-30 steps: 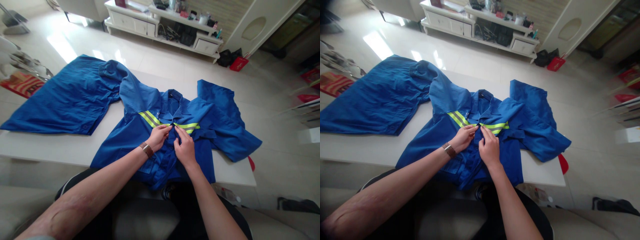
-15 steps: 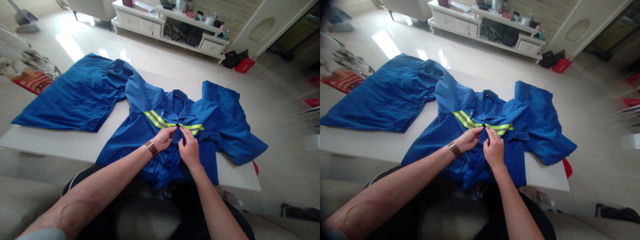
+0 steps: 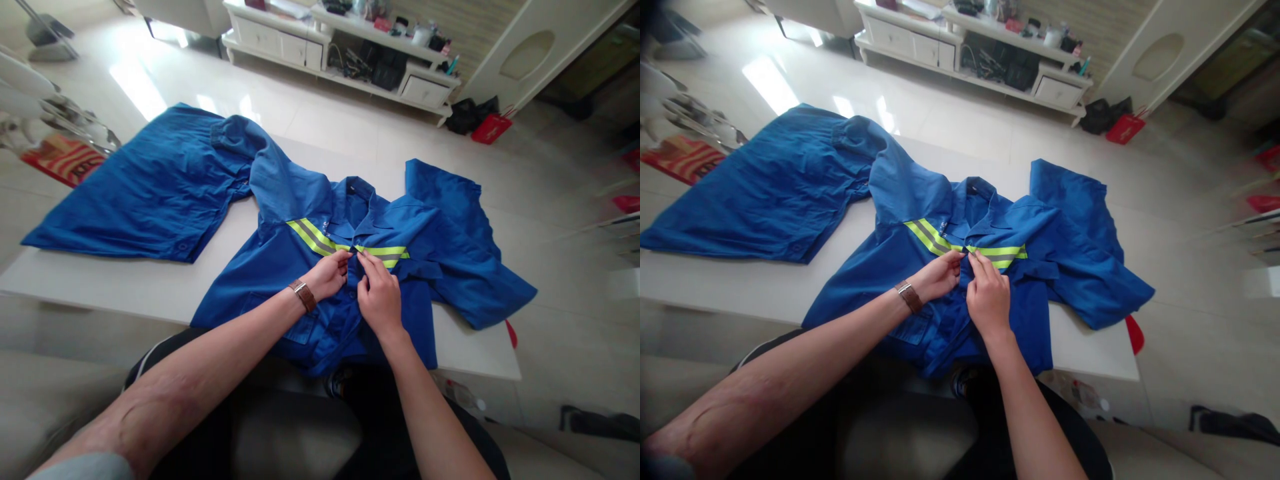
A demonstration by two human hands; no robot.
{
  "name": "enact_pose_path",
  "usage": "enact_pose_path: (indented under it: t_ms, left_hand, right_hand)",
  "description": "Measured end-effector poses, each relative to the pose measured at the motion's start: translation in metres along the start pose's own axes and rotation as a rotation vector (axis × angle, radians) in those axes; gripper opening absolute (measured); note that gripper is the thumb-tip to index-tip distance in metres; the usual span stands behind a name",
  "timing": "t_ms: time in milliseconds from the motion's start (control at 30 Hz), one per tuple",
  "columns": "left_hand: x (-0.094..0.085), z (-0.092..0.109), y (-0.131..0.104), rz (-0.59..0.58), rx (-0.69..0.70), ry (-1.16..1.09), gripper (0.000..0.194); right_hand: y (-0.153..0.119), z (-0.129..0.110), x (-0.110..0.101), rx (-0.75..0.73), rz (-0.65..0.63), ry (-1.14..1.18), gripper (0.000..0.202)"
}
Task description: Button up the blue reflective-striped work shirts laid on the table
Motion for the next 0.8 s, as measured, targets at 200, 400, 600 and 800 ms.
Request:
enact_pose_path:
  t_ms: [200,400,600,800]
  left_hand:
    - [-0.005,-0.002,0.002,-0.098,-0.106,0.044,0.023]
    - [-0.008,0.001,0.006,-0.112,-0.149,0.025,0.017]
    - [-0.005,0.007,-0.001,-0.042,-0.149,-0.001,0.018]
    - [-0.003,0.009,-0.002,0.011,-0.101,-0.01,0.013]
  right_hand:
    - [-0.002,0.003,0.0,-0.017,-0.022,0.036,0.057]
    - [0.0,0.005,0.001,-0.041,-0.037,0.054,0.056]
    - [0.001,0.0,-0.003,-0.053,-0.051,0.021,0.056]
    - [0.0,-0.002,-0.003,-0.054,-0.044,-0.007,0.057]
Point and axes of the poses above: each hand's wrist, its own y-axis towards the middle knuckle, its own x-axis out of the palm, z = x × y, the point moved 1 cm from there along y, towards the middle knuckle, and after that the axes turned 6 degrees about y, right-handed, at the moved point
